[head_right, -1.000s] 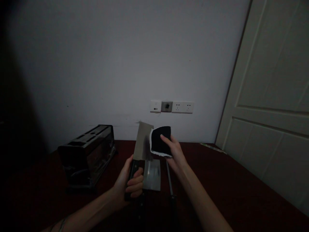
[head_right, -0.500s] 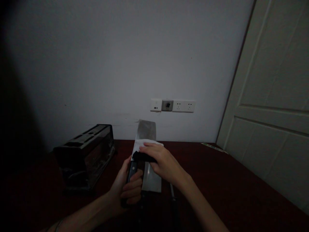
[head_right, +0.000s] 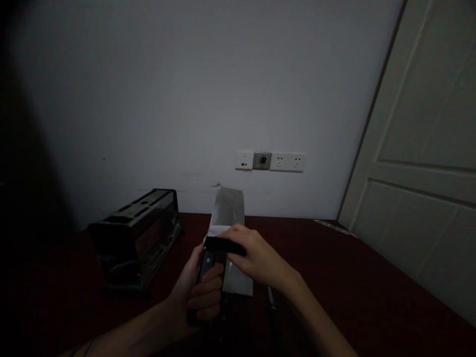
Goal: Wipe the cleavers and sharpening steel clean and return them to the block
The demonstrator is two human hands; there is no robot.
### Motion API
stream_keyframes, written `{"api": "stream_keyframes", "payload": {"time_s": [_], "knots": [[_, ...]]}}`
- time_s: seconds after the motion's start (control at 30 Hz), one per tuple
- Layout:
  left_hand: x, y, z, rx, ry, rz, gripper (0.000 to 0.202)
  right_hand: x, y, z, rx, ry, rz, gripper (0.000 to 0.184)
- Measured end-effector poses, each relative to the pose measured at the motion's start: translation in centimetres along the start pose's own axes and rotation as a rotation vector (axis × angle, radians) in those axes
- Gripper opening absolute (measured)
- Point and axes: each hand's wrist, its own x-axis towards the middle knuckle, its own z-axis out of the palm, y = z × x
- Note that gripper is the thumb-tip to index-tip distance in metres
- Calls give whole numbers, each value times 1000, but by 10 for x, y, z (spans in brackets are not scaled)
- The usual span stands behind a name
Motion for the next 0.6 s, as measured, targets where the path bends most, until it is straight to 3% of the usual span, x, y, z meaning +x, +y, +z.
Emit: {"api": "stream_keyframes", "payload": {"time_s": [0.23, 0.6], "knots": [[-1, 0, 3, 3, -4, 8, 73, -3, -7, -9, 14, -86, 110, 15], [-2, -3, 1, 7, -44, 7, 73, 0, 1, -1, -105, 26, 3, 20]]}}
